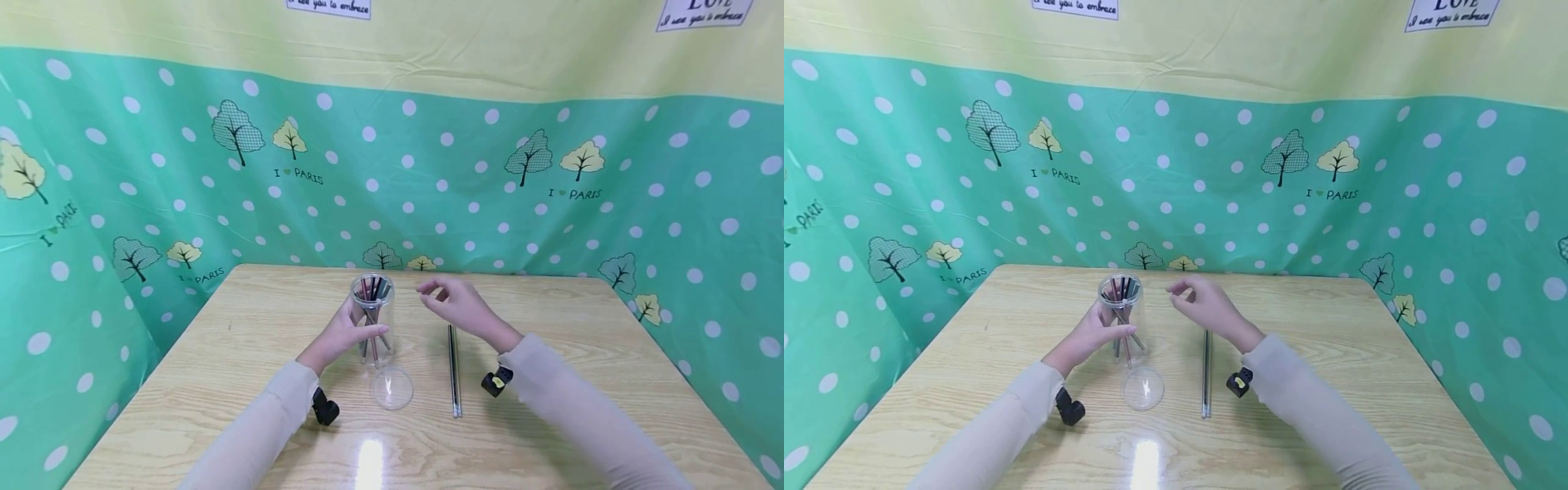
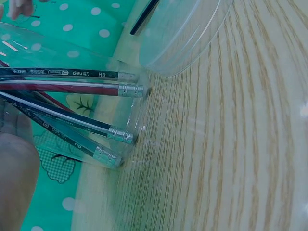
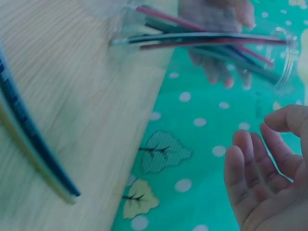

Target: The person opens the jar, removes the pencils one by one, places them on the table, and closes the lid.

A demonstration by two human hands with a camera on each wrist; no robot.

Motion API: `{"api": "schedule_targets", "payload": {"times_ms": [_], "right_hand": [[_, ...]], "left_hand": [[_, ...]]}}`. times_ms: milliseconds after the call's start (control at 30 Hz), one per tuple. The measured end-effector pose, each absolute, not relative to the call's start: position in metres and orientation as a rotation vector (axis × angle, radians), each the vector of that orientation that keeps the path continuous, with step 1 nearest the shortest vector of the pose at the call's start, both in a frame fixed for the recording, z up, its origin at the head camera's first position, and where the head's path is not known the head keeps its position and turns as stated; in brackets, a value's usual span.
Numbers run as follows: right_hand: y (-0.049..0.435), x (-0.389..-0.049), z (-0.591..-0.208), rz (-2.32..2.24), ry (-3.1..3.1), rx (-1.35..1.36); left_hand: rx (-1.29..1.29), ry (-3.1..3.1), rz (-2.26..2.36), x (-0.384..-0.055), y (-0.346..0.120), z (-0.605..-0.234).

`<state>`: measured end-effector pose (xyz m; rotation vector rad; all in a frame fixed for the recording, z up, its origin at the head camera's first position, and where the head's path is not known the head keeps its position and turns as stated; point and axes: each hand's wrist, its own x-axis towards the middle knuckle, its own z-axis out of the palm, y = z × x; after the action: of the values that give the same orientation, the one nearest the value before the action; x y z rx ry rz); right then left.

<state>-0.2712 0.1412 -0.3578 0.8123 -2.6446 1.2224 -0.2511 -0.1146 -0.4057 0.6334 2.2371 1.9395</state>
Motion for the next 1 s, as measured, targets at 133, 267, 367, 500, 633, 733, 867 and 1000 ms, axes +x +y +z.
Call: {"api": "schedule_targets", "payload": {"times_ms": [133, 267, 367, 500, 633, 733, 867, 1000], "right_hand": [[0.132, -0.264, -0.349, 1.176, -2.563, 0.894], [0.125, -0.26, -0.343, 1.137, -2.472, 0.994], [0.119, -0.256, -0.338, 1.113, -2.41, 1.064], [0.112, -0.252, -0.334, 1.103, -2.363, 1.128], [0.106, -0.249, -0.332, 1.07, -2.346, 1.179], [0.103, -0.248, -0.331, 1.037, -2.344, 1.23], [0.098, -0.247, -0.329, 1.006, -2.363, 1.27], [0.095, -0.246, -0.328, 0.958, -2.403, 1.276]], "left_hand": [[0.631, 2.234, 1.933, -0.252, -0.115, -0.406], [0.655, 2.214, 1.955, -0.256, -0.115, -0.411], [0.66, 2.211, 1.965, -0.262, -0.116, -0.419], [0.675, 2.221, 1.959, -0.268, -0.117, -0.428], [0.711, 2.192, 1.972, -0.267, -0.116, -0.426], [0.725, 2.171, 1.973, -0.26, -0.115, -0.416], [0.743, 2.17, 1.962, -0.253, -0.115, -0.406], [0.755, 2.167, 1.968, -0.252, -0.115, -0.406]]}}
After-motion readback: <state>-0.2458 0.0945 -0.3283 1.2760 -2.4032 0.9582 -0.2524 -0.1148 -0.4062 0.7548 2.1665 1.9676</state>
